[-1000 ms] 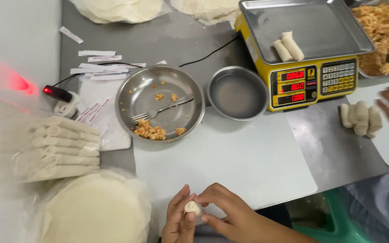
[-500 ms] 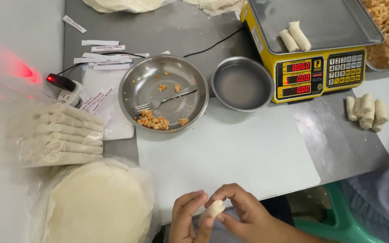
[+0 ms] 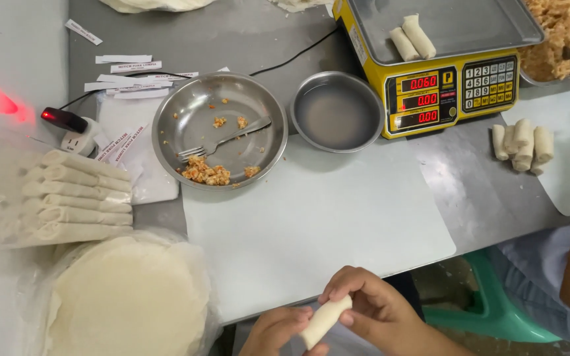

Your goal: Preparing spring rolls by portioning filling onto wrappers and rolling them tightly.

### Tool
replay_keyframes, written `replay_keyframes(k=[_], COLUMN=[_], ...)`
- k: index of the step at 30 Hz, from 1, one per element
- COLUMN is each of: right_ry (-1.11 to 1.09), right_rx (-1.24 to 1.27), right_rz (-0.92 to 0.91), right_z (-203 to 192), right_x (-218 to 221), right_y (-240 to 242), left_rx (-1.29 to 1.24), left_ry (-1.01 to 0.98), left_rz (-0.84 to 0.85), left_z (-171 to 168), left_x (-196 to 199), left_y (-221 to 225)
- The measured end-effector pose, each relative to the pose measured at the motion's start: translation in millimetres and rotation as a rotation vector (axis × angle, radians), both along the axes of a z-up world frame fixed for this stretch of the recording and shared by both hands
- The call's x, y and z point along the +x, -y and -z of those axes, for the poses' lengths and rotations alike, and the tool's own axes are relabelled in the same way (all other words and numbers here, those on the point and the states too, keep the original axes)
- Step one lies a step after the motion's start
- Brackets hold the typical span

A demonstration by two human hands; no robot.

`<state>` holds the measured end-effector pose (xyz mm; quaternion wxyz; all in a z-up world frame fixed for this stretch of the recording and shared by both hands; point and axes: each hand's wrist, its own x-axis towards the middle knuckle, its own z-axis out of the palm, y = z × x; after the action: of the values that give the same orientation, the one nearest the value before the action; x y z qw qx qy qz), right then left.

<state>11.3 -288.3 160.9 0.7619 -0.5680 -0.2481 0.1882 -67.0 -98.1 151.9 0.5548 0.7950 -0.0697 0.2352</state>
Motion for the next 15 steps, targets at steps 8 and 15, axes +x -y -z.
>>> replay_keyframes(k=[8, 15], right_ry=[-0.052, -0.240], right_rx=[0.008, 0.043], right_rz=[0.071, -0.121], right_z=[4, 2], right_x=[-3, -3], right_y=[7, -2], left_rx=[0.025, 0.177], left_ry=[0.057, 0.155], left_rz=[0.009, -0.025], left_z=[-21, -2], left_x=[13, 14], left_y=[0, 5])
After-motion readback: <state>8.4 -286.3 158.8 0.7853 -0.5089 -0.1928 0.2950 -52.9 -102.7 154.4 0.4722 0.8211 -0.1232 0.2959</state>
